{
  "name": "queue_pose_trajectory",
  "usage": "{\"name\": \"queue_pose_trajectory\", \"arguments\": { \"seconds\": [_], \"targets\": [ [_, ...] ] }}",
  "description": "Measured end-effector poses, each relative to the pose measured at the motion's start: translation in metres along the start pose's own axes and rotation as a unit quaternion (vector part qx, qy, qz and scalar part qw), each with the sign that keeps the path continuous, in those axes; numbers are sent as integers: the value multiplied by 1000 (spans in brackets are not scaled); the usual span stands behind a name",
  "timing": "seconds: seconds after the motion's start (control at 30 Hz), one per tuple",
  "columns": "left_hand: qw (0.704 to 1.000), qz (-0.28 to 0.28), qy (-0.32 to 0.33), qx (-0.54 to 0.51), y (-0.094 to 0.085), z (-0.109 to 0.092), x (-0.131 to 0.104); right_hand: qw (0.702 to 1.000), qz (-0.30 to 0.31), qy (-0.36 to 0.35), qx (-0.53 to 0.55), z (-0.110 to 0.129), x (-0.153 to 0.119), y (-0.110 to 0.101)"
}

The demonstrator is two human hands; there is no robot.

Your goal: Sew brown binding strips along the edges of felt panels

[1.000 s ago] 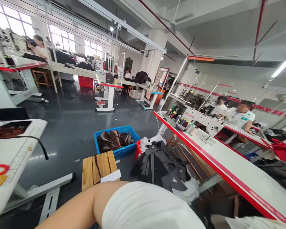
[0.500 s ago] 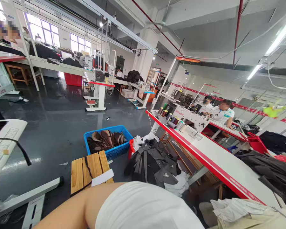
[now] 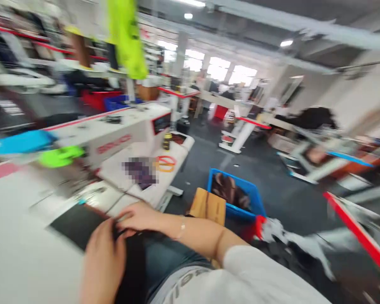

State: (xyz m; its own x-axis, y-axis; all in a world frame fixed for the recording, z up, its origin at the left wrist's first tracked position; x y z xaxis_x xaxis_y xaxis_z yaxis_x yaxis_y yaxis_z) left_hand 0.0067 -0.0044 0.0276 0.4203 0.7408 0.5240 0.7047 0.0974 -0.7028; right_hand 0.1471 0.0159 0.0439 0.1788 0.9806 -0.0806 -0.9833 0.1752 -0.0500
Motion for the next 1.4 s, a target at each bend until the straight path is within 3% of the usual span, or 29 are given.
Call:
{"name": "queue_pose_trajectory", "arguments": {
  "seconds": [0.07, 0.1, 0.17, 0.3, 0.43, 0.77, 1.4],
  "targets": [
    [992, -21, -108, 59, -1, 11, -7, 989, 140, 56, 7, -10, 7, 24],
    [989, -12, -124, 74, 2, 13, -8, 981, 181, 72, 7, -14, 8, 28],
    [983, -17, -146, 109, 6, 13, -8, 975, 206, 76, 13, -20, 12, 24],
    [970, 27, -192, 147, 7, 10, -7, 980, 182, 80, 27, -29, 16, 11],
    [963, 61, -200, 169, 4, 5, -9, 975, 198, 96, 18, -36, 7, 11],
    [950, 63, -229, 201, 9, -5, -10, 963, 244, 103, 42, -47, -3, 3],
    [940, 103, -244, 215, 9, -6, -8, 963, 254, 89, 34, -56, -6, -3]
  ]
}}
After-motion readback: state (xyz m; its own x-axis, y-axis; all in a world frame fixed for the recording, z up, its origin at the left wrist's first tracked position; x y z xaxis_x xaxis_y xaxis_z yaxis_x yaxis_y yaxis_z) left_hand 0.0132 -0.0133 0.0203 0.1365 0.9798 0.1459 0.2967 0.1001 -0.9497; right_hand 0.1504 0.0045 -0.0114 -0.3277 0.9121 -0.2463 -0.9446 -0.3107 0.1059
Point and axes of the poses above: each hand's wrist, its own x-axis towards the middle knuckle, its own y-axis out of the palm, z = x × y, the point moved 3 cm from there along x, towards the middle knuckle, and after that the axes turned 7 degrees about -y, right-handed, at the moved point
